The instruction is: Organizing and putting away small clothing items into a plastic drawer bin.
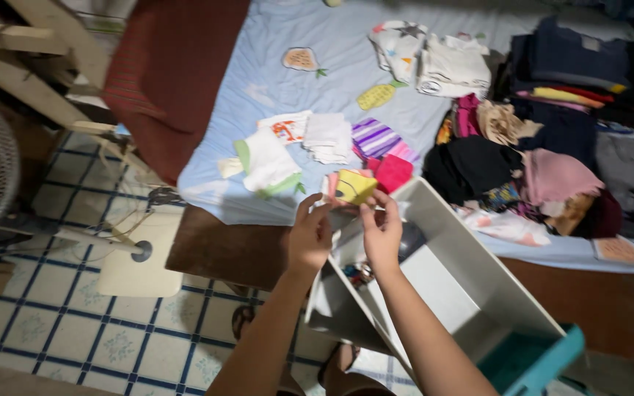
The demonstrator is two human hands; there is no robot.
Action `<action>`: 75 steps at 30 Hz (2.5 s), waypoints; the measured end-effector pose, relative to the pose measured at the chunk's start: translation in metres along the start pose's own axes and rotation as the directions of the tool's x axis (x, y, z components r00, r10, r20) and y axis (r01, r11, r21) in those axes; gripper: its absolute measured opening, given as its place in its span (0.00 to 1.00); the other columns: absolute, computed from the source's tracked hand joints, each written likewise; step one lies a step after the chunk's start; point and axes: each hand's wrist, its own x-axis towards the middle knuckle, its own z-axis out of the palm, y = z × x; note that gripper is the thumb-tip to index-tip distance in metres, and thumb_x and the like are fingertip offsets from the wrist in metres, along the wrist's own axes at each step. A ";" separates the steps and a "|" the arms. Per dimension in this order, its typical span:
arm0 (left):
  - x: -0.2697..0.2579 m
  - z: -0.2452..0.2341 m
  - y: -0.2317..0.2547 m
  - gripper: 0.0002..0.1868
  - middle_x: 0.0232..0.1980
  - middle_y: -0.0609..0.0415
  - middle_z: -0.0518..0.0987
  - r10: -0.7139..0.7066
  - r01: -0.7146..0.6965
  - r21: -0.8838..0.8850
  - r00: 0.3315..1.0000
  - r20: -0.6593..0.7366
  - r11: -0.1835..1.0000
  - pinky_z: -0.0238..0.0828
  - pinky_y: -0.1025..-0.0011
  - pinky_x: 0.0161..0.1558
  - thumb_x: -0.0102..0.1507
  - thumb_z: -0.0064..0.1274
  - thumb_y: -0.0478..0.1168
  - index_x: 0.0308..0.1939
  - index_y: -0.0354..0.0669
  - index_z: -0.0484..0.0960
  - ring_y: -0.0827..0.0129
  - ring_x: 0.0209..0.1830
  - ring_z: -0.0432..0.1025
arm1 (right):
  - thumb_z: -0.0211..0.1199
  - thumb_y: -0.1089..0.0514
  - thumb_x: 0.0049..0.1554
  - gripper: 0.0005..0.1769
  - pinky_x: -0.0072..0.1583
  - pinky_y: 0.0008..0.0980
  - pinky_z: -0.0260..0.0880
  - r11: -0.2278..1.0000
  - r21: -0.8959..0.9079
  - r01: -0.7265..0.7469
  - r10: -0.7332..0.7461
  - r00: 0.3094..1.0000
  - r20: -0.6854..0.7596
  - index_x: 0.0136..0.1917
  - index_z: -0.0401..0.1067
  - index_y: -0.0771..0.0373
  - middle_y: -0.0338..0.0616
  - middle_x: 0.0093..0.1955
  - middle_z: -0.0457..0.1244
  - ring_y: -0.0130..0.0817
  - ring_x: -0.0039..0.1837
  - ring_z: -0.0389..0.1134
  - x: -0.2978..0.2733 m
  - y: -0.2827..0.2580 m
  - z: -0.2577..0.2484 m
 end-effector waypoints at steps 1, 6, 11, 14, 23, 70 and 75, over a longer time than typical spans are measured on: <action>0.008 -0.009 -0.009 0.14 0.65 0.51 0.77 0.040 -0.038 0.046 0.998 -0.053 0.998 0.76 0.67 0.34 0.62 0.50 0.32 0.51 0.46 0.83 0.59 0.32 0.79 | 0.64 0.60 0.60 0.24 0.54 0.27 0.68 0.998 0.049 0.034 -0.040 0.993 0.110 0.69 0.68 0.64 0.41 0.59 0.65 0.27 0.52 0.66 0.004 0.008 0.014; 0.065 -0.038 -0.117 0.15 0.62 0.44 0.78 0.195 -0.186 0.084 0.974 -0.118 0.979 0.78 0.68 0.37 0.62 0.52 0.31 0.53 0.42 0.82 0.57 0.39 0.79 | 0.68 0.60 0.57 0.26 0.54 0.28 0.68 0.995 -0.093 -0.023 0.058 0.919 0.391 0.68 0.70 0.63 0.46 0.58 0.66 0.31 0.53 0.65 0.019 0.023 0.103; 0.113 -0.071 -0.243 0.19 0.56 0.40 0.80 0.014 -0.014 0.209 1.000 -0.002 0.978 0.76 0.60 0.47 0.63 0.56 0.36 0.58 0.39 0.78 0.52 0.43 0.78 | 0.68 0.50 0.53 0.36 0.60 0.38 0.65 0.836 -0.073 -0.543 0.542 0.800 0.256 0.72 0.64 0.61 0.47 0.67 0.62 0.39 0.63 0.64 0.047 0.064 0.178; 0.137 -0.099 -0.242 0.23 0.52 0.27 0.76 -0.668 0.702 -0.199 0.712 0.217 0.684 0.76 0.49 0.40 0.65 0.51 0.38 0.66 0.49 0.75 0.40 0.39 0.76 | 0.70 0.49 0.51 0.40 0.62 0.41 0.64 0.722 0.037 -0.691 0.675 0.715 0.182 0.72 0.60 0.61 0.46 0.68 0.61 0.39 0.66 0.62 0.071 0.137 0.215; 0.235 -0.152 -0.432 0.18 0.61 0.40 0.77 -0.027 -0.098 0.447 0.964 0.265 0.889 0.67 0.57 0.64 0.61 0.58 0.40 0.54 0.39 0.80 0.46 0.64 0.70 | 0.70 0.50 0.50 0.31 0.52 0.46 0.71 0.537 0.370 -0.758 0.785 0.610 0.111 0.64 0.71 0.63 0.43 0.55 0.68 0.40 0.55 0.68 0.097 0.226 0.319; 0.103 0.218 -0.035 0.11 0.45 0.44 0.78 0.595 -0.723 -0.086 0.488 0.638 0.685 0.71 0.52 0.50 0.54 0.54 0.31 0.41 0.39 0.78 0.44 0.50 0.73 | 0.61 0.62 0.41 0.35 0.56 0.47 0.77 0.427 0.580 -0.693 0.785 0.603 0.142 0.63 0.67 0.77 0.63 0.52 0.70 0.53 0.50 0.75 -0.089 0.036 -0.295; 0.092 0.230 -0.048 0.03 0.41 0.47 0.76 0.665 -0.832 0.072 0.488 0.565 0.550 0.71 0.57 0.45 0.58 0.53 0.30 0.34 0.39 0.77 0.51 0.46 0.73 | 0.60 0.63 0.42 0.34 0.60 0.45 0.76 0.328 0.655 -0.681 0.792 0.575 0.202 0.63 0.67 0.76 0.61 0.54 0.70 0.50 0.51 0.75 -0.088 0.056 -0.281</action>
